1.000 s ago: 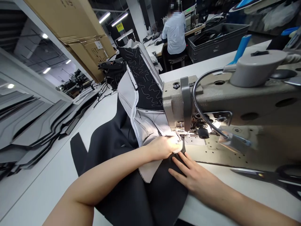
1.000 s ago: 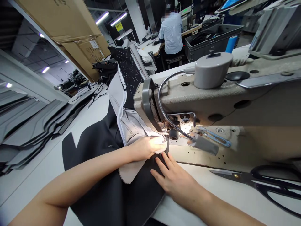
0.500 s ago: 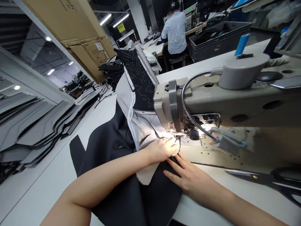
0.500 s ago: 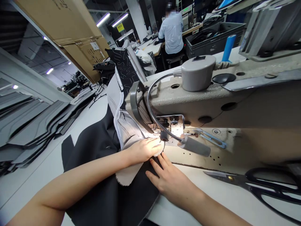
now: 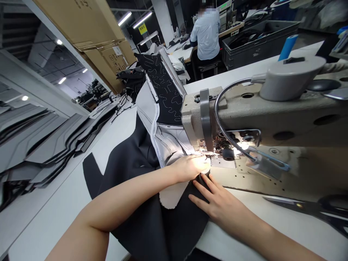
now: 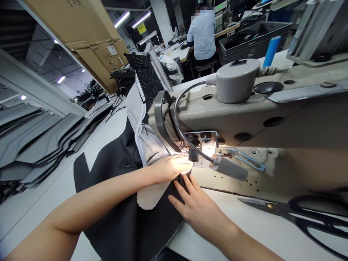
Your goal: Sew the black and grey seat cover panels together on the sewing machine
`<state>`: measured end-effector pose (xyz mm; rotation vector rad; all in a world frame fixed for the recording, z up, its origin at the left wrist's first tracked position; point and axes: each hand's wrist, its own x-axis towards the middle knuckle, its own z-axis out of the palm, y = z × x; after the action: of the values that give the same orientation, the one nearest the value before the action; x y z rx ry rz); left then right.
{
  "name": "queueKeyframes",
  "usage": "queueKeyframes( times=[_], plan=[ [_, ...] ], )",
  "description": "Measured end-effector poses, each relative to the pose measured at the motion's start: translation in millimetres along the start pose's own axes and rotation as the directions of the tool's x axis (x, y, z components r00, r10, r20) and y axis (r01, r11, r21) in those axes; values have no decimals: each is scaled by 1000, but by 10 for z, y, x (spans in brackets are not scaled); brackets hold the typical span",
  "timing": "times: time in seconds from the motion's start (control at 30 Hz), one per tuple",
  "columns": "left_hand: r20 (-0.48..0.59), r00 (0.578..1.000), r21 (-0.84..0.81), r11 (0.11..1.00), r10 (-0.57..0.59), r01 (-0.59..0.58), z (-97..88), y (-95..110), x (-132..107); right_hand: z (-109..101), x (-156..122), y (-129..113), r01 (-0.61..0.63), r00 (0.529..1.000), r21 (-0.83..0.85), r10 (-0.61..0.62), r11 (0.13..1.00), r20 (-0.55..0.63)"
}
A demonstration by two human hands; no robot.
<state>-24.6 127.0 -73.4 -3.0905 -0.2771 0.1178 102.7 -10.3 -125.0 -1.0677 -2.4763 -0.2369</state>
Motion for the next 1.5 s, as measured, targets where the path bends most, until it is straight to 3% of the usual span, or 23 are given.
queueKeyframes(
  times=[0.23, 0.43, 0.77, 0.97, 1.13, 1.5],
  plan=[
    [-2, 1000, 46, 999, -27, 27, 111, -5, -12, 16, -33, 2, -27, 999, 11, 27, 1000, -21],
    [-18, 999, 29, 999, -35, 35, 86, 0, 38, 36, -38, 62, -31, 999, 7, 31, 999, 14],
    [-79, 992, 76, 992, -95, 101, 158, 70, 29, 35, -65, 48, -60, 998, -1, 60, 998, -23],
    [-62, 979, 45, 980, -192, 195, 62, 208, 19, 11, -73, -9, -93, 993, -63, 88, 994, -82],
    [-20, 983, -46, 983, -180, 179, -21, 229, -10, -11, -60, -43, -60, 996, -111, 52, 992, -74],
    [28, 969, -45, 968, -244, 245, -44, 308, 3, 12, -107, -30, -47, 997, -120, 39, 992, -67]
  ],
)
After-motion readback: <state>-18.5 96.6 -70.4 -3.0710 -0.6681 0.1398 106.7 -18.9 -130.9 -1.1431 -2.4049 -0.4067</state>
